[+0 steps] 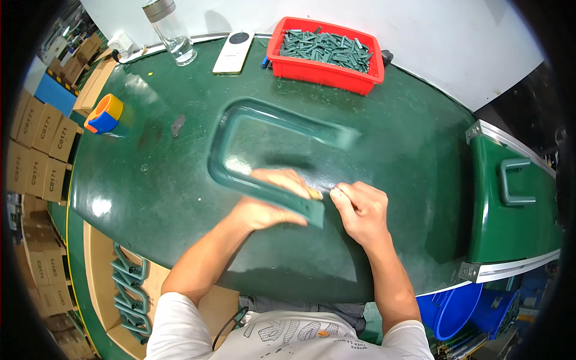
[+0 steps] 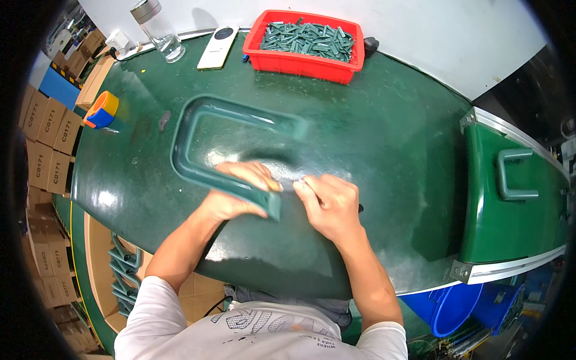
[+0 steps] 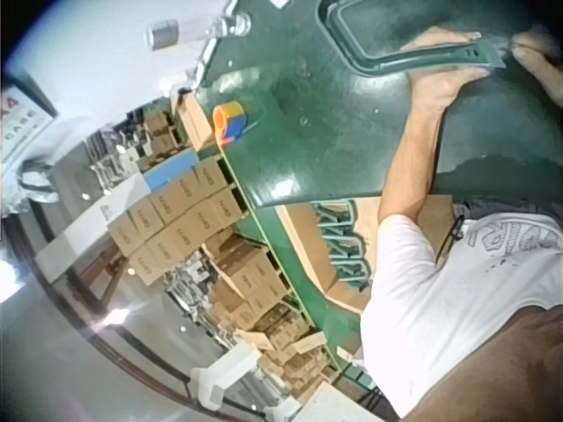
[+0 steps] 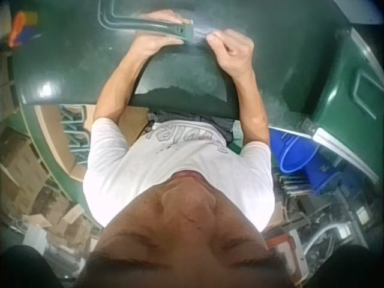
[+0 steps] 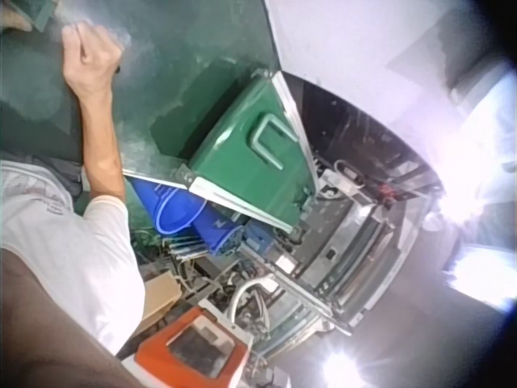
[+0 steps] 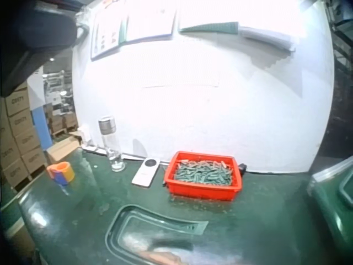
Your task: Insert small plastic components into a larger U-shaped plastic frame and place the finished assembly into a box.
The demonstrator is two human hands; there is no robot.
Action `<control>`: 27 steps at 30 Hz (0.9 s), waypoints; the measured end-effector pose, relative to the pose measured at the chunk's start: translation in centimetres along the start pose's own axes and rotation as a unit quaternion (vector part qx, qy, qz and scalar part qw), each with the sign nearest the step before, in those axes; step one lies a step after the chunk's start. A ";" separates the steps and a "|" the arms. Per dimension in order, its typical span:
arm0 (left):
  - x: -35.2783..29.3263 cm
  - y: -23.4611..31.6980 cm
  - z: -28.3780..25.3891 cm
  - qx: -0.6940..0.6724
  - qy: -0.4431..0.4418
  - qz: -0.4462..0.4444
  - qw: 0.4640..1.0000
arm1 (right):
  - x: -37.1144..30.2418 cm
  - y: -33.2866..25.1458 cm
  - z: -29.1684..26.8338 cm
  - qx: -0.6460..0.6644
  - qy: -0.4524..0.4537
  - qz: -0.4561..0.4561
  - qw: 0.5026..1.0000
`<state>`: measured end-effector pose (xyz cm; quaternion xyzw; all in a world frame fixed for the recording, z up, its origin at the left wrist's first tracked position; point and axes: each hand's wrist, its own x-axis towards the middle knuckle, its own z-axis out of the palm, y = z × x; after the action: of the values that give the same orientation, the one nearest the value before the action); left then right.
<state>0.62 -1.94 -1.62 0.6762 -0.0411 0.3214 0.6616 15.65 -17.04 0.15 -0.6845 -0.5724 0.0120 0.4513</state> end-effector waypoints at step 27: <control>-0.7 -0.9 -0.8 -0.077 0.033 -0.008 0.996 | 0.3 -1.8 -2.2 0.311 -0.241 0.243 0.887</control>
<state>0.20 -1.38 -2.78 0.6126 -0.0383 0.3340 0.7153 15.48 -18.20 2.75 -0.6028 -0.4465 0.4632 0.4719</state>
